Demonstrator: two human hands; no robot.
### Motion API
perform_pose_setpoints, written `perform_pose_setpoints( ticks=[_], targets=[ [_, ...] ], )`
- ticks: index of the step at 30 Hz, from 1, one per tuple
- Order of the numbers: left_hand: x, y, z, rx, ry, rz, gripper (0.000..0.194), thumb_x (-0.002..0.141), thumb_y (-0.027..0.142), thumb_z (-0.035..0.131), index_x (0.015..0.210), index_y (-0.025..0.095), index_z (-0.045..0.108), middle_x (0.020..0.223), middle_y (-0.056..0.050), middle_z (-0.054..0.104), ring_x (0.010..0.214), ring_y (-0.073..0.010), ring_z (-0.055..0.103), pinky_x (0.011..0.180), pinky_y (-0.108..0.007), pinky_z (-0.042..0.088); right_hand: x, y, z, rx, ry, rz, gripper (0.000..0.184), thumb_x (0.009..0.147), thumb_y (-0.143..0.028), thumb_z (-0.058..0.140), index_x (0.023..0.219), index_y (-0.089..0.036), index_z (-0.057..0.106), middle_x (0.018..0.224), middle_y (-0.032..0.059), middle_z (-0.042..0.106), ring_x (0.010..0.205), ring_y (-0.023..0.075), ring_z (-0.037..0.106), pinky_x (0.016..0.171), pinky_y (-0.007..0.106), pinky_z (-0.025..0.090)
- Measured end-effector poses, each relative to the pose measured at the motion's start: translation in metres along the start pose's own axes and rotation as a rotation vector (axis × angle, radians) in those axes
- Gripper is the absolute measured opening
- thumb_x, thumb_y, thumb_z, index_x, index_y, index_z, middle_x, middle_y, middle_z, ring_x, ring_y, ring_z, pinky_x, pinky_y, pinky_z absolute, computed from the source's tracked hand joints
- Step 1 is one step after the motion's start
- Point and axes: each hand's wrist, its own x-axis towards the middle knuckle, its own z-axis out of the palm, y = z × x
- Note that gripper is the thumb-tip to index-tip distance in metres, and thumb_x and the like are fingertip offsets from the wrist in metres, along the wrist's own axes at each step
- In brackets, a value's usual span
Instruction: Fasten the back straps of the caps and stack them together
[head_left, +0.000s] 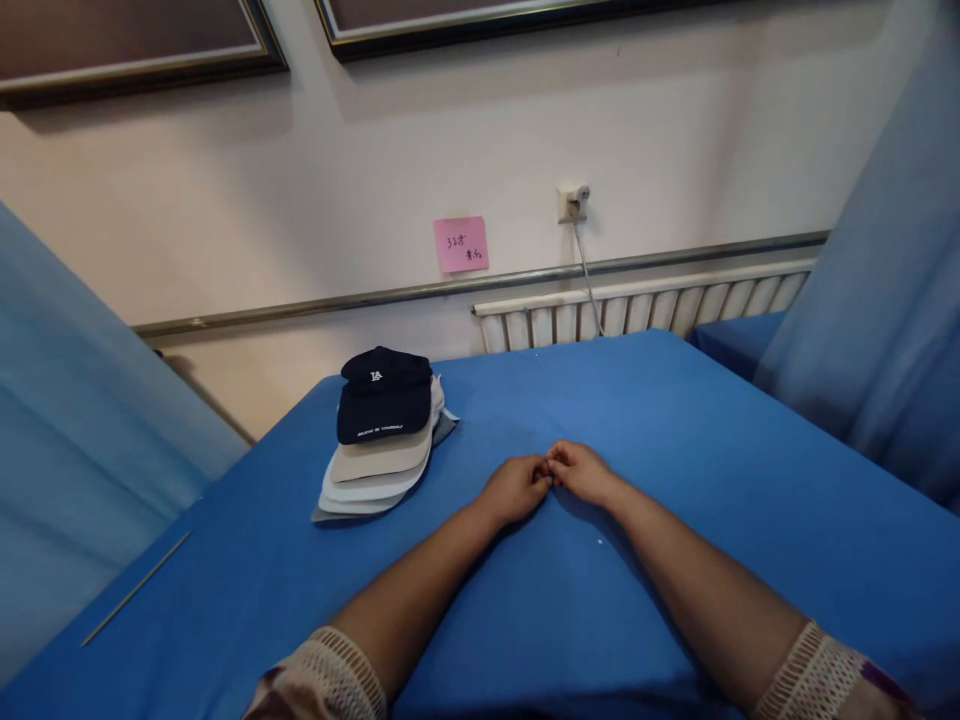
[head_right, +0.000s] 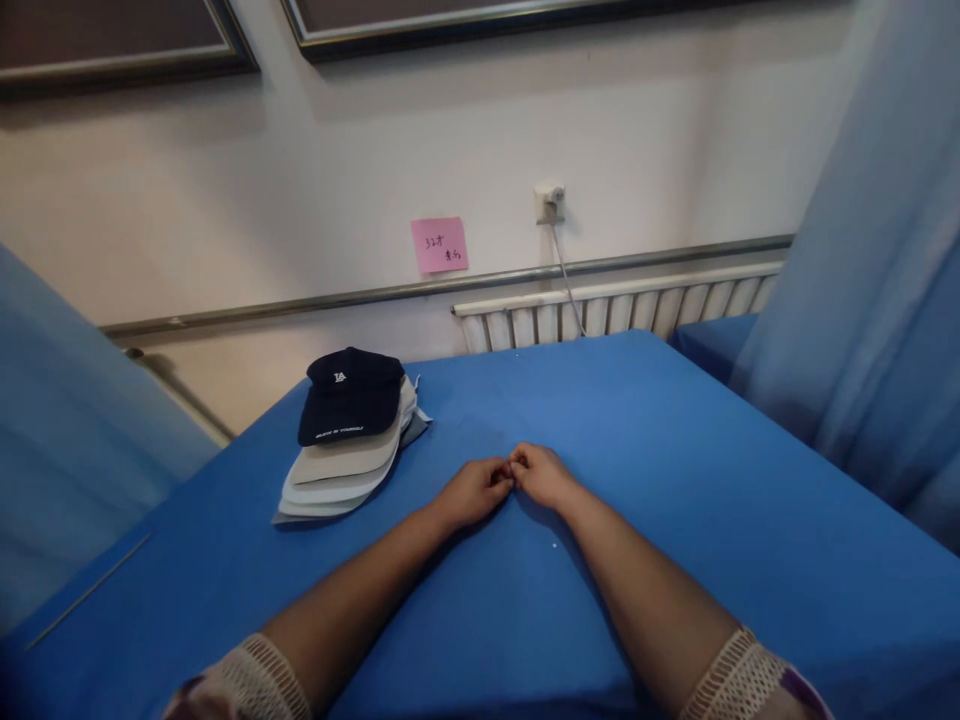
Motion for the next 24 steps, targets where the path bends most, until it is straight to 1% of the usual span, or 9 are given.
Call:
perform_pose_setpoints(
  ticks=[4, 7, 10, 13, 15, 17, 19, 21, 24],
  targets=[
    [0.031, -0.002, -0.008, -0.063, -0.009, -0.051, 0.022, 0.077, 0.029, 0.056, 0.09, 0.016, 0.068, 0.066, -0.002, 0.064, 0.058, -0.0159, 0.055, 0.055, -0.026, 0.038, 0.005, 0.001, -0.018, -0.037, 0.196, 0.043, 0.015, 0.084, -0.03, 0.055, 0.076, -0.018, 0.061, 0.069, 0.0018, 0.067, 0.06, 0.0119, 0.059, 0.06, 0.024, 0.044],
    [0.041, 0.001, -0.031, -0.093, 0.018, -0.055, 0.023, 0.073, 0.03, 0.063, 0.091, 0.016, 0.068, 0.068, -0.003, 0.066, 0.058, -0.0163, 0.057, 0.055, -0.026, 0.04, 0.007, -0.015, -0.039, -0.022, 0.32, 0.032, 0.038, 0.089, -0.049, 0.044, 0.076, -0.017, 0.06, 0.075, 0.0068, 0.069, 0.066, 0.0155, 0.062, 0.064, 0.028, 0.046],
    [0.041, 0.016, -0.068, -0.179, 0.128, -0.027, 0.024, 0.07, 0.032, 0.069, 0.089, 0.017, 0.069, 0.074, -0.005, 0.068, 0.061, -0.0165, 0.06, 0.057, -0.026, 0.042, 0.01, -0.049, -0.06, 0.034, 0.466, -0.094, 0.057, 0.087, -0.066, 0.037, 0.074, -0.017, 0.062, 0.069, 0.0072, 0.066, 0.065, 0.0177, 0.062, 0.064, 0.03, 0.047],
    [0.034, 0.041, -0.102, -0.371, 0.247, -0.004, 0.026, 0.074, 0.035, 0.067, 0.092, 0.017, 0.067, 0.075, -0.004, 0.067, 0.059, -0.0141, 0.06, 0.057, -0.025, 0.045, 0.015, -0.096, -0.075, 0.117, 0.553, -0.257, 0.066, 0.086, -0.073, 0.028, 0.069, -0.018, 0.06, 0.065, 0.0049, 0.063, 0.058, 0.0149, 0.057, 0.059, 0.028, 0.045],
    [0.028, 0.057, -0.115, -0.487, 0.425, 0.053, 0.025, 0.077, 0.04, 0.065, 0.084, 0.016, 0.064, 0.073, -0.003, 0.066, 0.058, -0.012, 0.058, 0.058, -0.024, 0.045, 0.017, -0.126, -0.081, 0.217, 0.626, -0.363, 0.069, 0.086, -0.075, 0.021, 0.059, -0.02, 0.052, 0.058, 0.0018, 0.055, 0.053, 0.0127, 0.052, 0.054, 0.026, 0.042],
    [0.023, 0.067, -0.12, -0.551, 0.612, 0.106, 0.034, 0.078, 0.049, 0.063, 0.069, 0.017, 0.06, 0.062, -0.001, 0.06, 0.052, -0.0101, 0.052, 0.053, -0.022, 0.042, 0.016, -0.149, -0.083, 0.297, 0.632, -0.426, 0.07, 0.086, -0.075, 0.011, 0.052, -0.021, 0.041, 0.05, -0.0009, 0.046, 0.047, 0.0107, 0.045, 0.049, 0.024, 0.037],
    [0.02, 0.071, -0.121, -0.594, 0.721, 0.132, 0.05, 0.08, 0.059, 0.057, 0.054, 0.017, 0.05, 0.05, 0.001, 0.05, 0.046, -0.0085, 0.044, 0.047, -0.022, 0.036, 0.014, -0.163, -0.083, 0.322, 0.624, -0.436, 0.07, 0.085, -0.076, 0.006, 0.049, -0.022, 0.033, 0.046, -0.0024, 0.038, 0.042, 0.0097, 0.037, 0.043, 0.024, 0.031],
    [0.021, 0.068, -0.12, -0.653, 0.749, 0.116, 0.062, 0.081, 0.07, 0.046, 0.046, 0.019, 0.038, 0.043, 0.002, 0.039, 0.041, -0.0078, 0.036, 0.043, -0.023, 0.029, 0.014, -0.167, -0.082, 0.311, 0.609, -0.427, 0.069, 0.084, -0.077, 0.005, 0.047, -0.023, 0.028, 0.043, -0.0029, 0.034, 0.039, 0.0091, 0.033, 0.041, 0.024, 0.027],
    [0.029, 0.054, -0.119, -0.771, 0.705, 0.035, 0.068, 0.079, 0.079, 0.031, 0.045, 0.021, 0.027, 0.041, 0.003, 0.029, 0.038, -0.0074, 0.027, 0.04, -0.024, 0.02, 0.021, -0.157, -0.082, 0.297, 0.591, -0.397, 0.07, 0.083, -0.079, 0.006, 0.046, -0.023, 0.026, 0.041, -0.0034, 0.03, 0.038, 0.0087, 0.03, 0.04, 0.025, 0.023]
  ],
)
